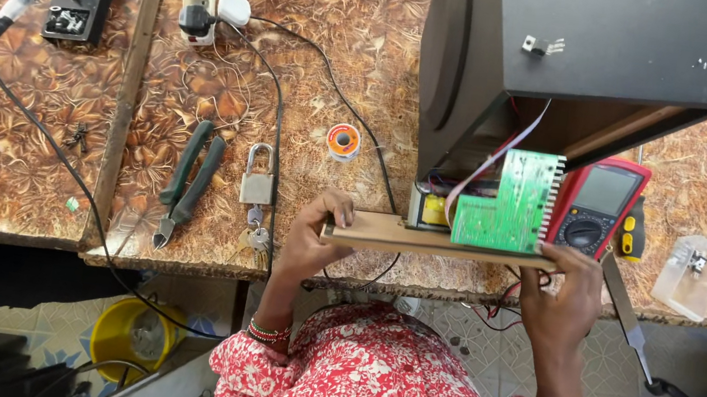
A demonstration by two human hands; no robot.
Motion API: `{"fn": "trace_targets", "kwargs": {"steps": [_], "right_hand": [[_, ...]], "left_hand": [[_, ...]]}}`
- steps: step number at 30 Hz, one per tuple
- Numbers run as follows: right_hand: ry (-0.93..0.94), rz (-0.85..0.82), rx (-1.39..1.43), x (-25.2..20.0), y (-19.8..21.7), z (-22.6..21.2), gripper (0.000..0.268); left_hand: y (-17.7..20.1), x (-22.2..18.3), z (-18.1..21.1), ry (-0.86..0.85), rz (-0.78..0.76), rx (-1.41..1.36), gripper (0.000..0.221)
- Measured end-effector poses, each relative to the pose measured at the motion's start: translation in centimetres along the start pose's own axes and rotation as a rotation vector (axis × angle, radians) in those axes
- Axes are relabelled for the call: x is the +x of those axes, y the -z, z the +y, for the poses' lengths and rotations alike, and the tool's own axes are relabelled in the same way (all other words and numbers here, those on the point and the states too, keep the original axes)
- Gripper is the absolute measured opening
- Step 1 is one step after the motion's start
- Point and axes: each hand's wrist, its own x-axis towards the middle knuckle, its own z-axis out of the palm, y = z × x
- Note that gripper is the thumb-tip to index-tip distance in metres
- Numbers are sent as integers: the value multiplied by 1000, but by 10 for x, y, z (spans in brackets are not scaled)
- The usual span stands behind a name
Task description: The person repairs an electronic speaker by soldering wires to a circuit board and using a screwdriver to tighten components.
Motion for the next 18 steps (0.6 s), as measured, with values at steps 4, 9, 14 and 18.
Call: {"fn": "trace_targets", "kwargs": {"steps": [4, 9, 14, 18], "right_hand": [[-18, 14, 13, -8, 1, 4, 29], [-32, -5, -16, 1, 11, -8, 33], [-210, -318, -139, 24, 24, -32, 45], [-171, -329, -127, 31, 28, -42, 57]], "left_hand": [[0, -1, 3, 0, -7, 32, 36], [-5, 1, 4, 2, 27, 35, 37], [-23, 15, 48, 196, 34, 297, 43], [-19, 8, 52, 210, 6, 311, 46]]}}
